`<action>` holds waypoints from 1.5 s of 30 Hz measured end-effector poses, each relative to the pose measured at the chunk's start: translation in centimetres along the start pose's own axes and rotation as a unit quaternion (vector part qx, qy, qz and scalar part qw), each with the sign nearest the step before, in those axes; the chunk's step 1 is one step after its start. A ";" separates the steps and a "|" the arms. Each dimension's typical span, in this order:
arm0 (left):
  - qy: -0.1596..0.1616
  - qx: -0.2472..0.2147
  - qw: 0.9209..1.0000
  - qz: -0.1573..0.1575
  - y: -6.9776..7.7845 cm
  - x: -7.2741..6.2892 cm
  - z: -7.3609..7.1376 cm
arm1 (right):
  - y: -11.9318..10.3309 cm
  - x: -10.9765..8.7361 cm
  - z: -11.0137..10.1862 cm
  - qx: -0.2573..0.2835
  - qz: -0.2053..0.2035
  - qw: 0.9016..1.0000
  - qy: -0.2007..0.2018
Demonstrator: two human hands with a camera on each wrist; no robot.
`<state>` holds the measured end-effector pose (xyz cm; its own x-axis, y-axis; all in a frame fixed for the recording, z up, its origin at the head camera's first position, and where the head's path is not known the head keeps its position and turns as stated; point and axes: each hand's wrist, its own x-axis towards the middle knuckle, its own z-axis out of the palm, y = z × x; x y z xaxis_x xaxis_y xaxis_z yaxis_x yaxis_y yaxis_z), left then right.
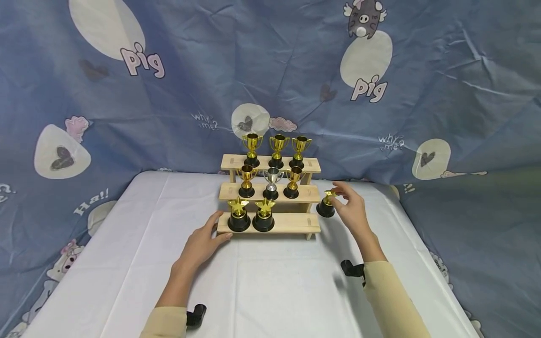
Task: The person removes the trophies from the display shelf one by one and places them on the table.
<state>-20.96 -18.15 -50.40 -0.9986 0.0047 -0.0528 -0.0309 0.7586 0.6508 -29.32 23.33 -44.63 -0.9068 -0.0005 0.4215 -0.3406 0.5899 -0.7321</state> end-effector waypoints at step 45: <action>-0.005 -0.010 1.000 -0.005 -0.1 0.3 -0.2 | -5.8 -3.0 5.2 0.055 -0.053 0.993 -0.089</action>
<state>-21.25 -18.39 -50.30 -0.9978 0.0029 -0.0665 -0.0421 0.7452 0.6656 -25.88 15.71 -44.46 -0.8908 -0.2065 0.4048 -0.4524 0.4870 -0.7471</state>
